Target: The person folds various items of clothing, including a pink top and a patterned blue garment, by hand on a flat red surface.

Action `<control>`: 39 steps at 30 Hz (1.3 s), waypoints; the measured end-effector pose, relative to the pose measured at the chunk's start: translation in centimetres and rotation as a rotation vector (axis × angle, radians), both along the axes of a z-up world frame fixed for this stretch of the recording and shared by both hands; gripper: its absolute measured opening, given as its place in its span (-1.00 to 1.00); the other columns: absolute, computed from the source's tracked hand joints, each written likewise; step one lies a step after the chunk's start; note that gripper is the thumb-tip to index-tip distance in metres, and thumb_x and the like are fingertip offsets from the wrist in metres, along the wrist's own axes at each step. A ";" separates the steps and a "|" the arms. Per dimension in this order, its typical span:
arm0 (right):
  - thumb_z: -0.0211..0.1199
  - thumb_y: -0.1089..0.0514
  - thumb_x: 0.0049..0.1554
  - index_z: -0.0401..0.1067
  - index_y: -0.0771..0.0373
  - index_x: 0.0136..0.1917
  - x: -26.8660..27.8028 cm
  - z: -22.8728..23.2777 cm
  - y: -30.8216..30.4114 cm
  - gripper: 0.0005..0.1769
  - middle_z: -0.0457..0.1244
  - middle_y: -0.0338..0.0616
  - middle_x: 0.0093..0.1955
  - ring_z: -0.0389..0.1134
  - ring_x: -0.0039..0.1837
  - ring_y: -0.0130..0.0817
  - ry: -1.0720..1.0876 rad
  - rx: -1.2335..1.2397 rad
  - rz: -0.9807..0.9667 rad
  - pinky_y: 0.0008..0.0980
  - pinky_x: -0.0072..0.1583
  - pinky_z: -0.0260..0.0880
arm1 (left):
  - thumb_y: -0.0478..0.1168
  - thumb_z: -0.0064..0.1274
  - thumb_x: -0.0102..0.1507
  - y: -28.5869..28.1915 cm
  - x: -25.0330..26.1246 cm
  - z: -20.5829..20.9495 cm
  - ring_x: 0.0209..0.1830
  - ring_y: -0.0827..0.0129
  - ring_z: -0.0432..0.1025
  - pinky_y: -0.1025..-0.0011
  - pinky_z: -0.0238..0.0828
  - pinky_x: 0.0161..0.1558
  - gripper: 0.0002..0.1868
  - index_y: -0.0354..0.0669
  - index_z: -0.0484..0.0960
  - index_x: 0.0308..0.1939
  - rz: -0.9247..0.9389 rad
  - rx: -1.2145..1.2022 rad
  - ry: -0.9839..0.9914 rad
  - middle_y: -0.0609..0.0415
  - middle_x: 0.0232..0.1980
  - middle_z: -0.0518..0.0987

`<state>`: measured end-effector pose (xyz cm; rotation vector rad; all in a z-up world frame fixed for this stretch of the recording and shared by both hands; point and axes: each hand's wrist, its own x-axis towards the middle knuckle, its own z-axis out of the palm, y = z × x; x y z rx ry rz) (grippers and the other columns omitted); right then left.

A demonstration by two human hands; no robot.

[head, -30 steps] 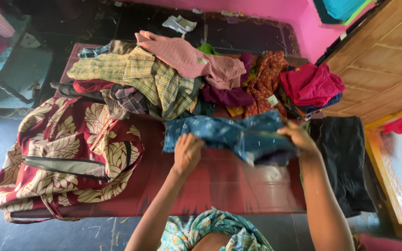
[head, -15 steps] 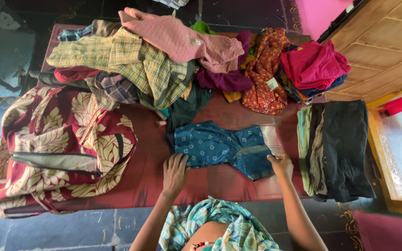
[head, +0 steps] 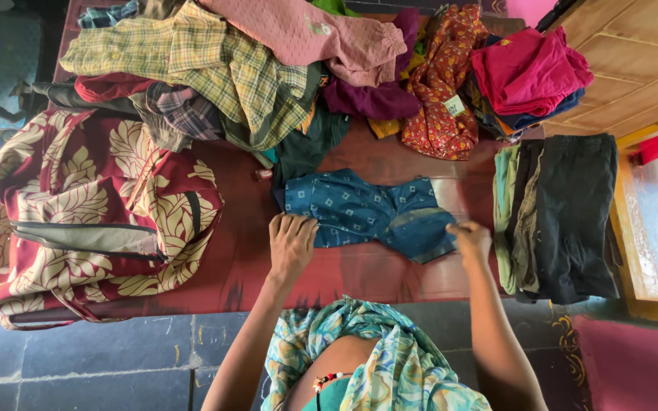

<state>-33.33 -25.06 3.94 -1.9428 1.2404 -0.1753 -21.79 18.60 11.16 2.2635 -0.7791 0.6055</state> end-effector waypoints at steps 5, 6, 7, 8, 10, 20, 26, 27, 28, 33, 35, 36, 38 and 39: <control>0.54 0.16 0.05 0.61 0.30 -0.04 1.0 2.3 -2.7 -0.75 0.37 -0.17 -0.14 0.27 -0.13 -0.43 -0.342 -0.017 0.012 -0.38 -0.06 0.28 | -0.27 0.16 0.27 0.2 -0.8 -0.9 0.02 0.19 0.44 0.05 0.24 0.29 -0.89 -0.14 0.67 -0.12 0.002 -0.007 -0.013 0.10 -0.12 0.56; 0.54 0.17 0.07 0.61 0.31 -0.03 1.2 2.3 -3.1 -0.76 0.35 -0.17 -0.14 0.24 -0.14 -0.42 -0.363 -0.001 0.003 -0.37 -0.07 0.26 | -0.28 0.15 0.28 0.2 -1.1 -1.7 0.03 0.19 0.43 0.04 0.24 0.29 -0.90 -0.14 0.66 -0.13 -0.003 -0.004 -0.022 0.10 -0.12 0.56; 0.54 0.19 0.03 0.61 0.29 -0.04 1.3 2.1 -3.1 -0.76 0.38 -0.17 -0.13 0.30 -0.12 -0.41 -0.302 -0.031 0.020 -0.38 -0.05 0.30 | -0.29 0.14 0.24 0.4 -1.4 -2.6 0.04 0.18 0.43 0.03 0.24 0.29 -0.89 -0.13 0.66 -0.15 -0.013 0.042 -0.005 0.10 -0.11 0.56; 0.54 0.21 -0.02 0.61 0.27 -0.06 1.2 1.6 -2.8 -0.75 0.40 -0.17 -0.13 0.35 -0.11 -0.41 -0.238 -0.061 0.037 -0.40 -0.03 0.34 | -0.31 0.12 0.20 0.7 -1.8 -3.6 0.05 0.17 0.42 0.03 0.24 0.29 -0.87 -0.13 0.67 -0.16 -0.024 0.088 0.014 0.09 -0.10 0.56; 0.55 0.21 -0.06 0.60 0.26 -0.08 0.9 0.3 -1.7 -0.74 0.43 -0.14 -0.14 0.41 -0.10 -0.35 -0.127 -0.094 0.024 -0.36 -0.02 0.38 | -0.32 0.09 0.16 1.2 -2.7 -5.3 0.07 0.15 0.40 0.01 0.23 0.29 -0.83 -0.13 0.67 -0.17 -0.034 0.163 0.060 0.06 -0.08 0.55; 0.58 0.02 -0.19 0.52 0.33 0.05 -2.0 -1.9 1.7 -0.41 0.40 0.12 -0.03 0.40 0.03 0.10 -0.152 -0.716 0.457 -0.02 0.08 0.37 | -0.30 0.05 0.15 1.0 -3.6 -6.5 0.08 0.08 0.36 0.00 0.23 0.25 -0.68 -0.22 0.67 -0.02 -0.007 0.255 0.105 -0.03 -0.03 0.51; 0.41 0.05 -0.02 0.55 0.09 0.19 -2.7 0.0 1.3 -0.53 0.41 0.00 0.18 0.43 0.23 -0.04 0.393 -0.286 0.183 -0.06 0.27 0.39 | -0.32 0.08 0.03 -0.2 -3.3 -5.7 0.06 0.09 0.39 -0.04 0.14 0.30 -0.71 -0.17 0.68 -0.16 0.004 0.360 0.303 -0.02 -0.09 0.55; 0.39 0.08 -0.02 0.54 0.04 0.22 -2.6 0.7 1.6 -0.51 0.40 -0.01 0.25 0.40 0.29 -0.03 0.450 -0.363 0.149 -0.05 0.31 0.36 | -0.33 0.09 -0.04 -1.0 -3.4 -5.3 0.06 0.09 0.39 -0.06 0.10 0.32 -0.69 -0.17 0.69 -0.21 0.024 0.392 0.352 -0.02 -0.10 0.56; 0.39 0.07 -0.01 0.49 0.07 0.26 -2.4 1.3 2.2 -0.47 0.36 0.02 0.28 0.34 0.35 -0.01 0.438 -0.448 0.186 -0.02 0.31 0.34 | -0.34 0.09 0.00 -1.8 -3.4 -5.0 0.06 0.10 0.40 -0.06 0.09 0.34 -0.71 -0.14 0.69 -0.20 0.044 0.360 0.360 -0.01 -0.11 0.56; 0.19 0.03 0.21 0.24 0.27 0.49 0.6 1.1 8.8 -0.37 0.11 0.15 0.57 0.06 0.63 0.14 -0.139 -0.822 0.577 0.20 0.55 0.03 | -0.25 0.06 0.19 -7.2 -1.7 -5.2 0.25 0.07 0.37 -0.08 -0.02 0.50 -0.62 -0.18 0.62 0.10 0.044 0.139 0.289 -0.05 0.13 0.55; 0.09 -0.03 0.30 0.18 0.22 0.55 2.3 -0.4 12.0 -0.39 0.04 0.12 0.62 -0.02 0.66 0.15 -0.205 -0.812 0.723 0.26 0.57 -0.10 | -0.06 0.05 0.29 -8.8 0.3 -6.2 0.46 -0.02 0.24 -0.13 -0.09 0.52 -0.45 -0.24 0.49 0.31 0.068 0.205 0.230 -0.14 0.37 0.42; 0.08 -0.08 0.30 0.15 0.18 0.56 3.1 -1.1 13.1 -0.37 0.01 0.08 0.64 -0.05 0.67 0.11 -0.135 -0.815 0.753 0.29 0.56 -0.15 | 0.05 0.06 0.24 -9.3 1.2 -6.6 0.50 -0.08 0.16 -0.17 -0.13 0.48 -0.30 -0.28 0.41 0.35 0.098 0.266 0.211 -0.20 0.44 0.33; 0.05 -0.17 0.29 0.11 0.13 0.58 3.7 -1.9 13.8 -0.31 -0.04 0.02 0.66 -0.11 0.67 0.07 -0.033 -0.811 0.785 0.33 0.54 -0.22 | 0.19 0.06 0.20 -9.1 1.8 -7.5 0.56 -0.16 0.02 -0.20 -0.18 0.45 -0.14 -0.28 0.30 0.43 0.133 0.330 0.212 -0.19 0.54 0.19; 0.04 -0.21 0.27 0.09 0.13 0.59 3.4 -2.2 13.9 -0.27 -0.07 -0.01 0.67 -0.13 0.67 0.06 -0.002 -0.805 0.788 0.34 0.52 -0.23 | 0.22 0.05 0.21 -8.4 1.6 -7.7 0.58 -0.17 -0.02 -0.20 -0.19 0.47 -0.13 -0.23 0.27 0.46 0.139 0.333 0.231 -0.14 0.57 0.14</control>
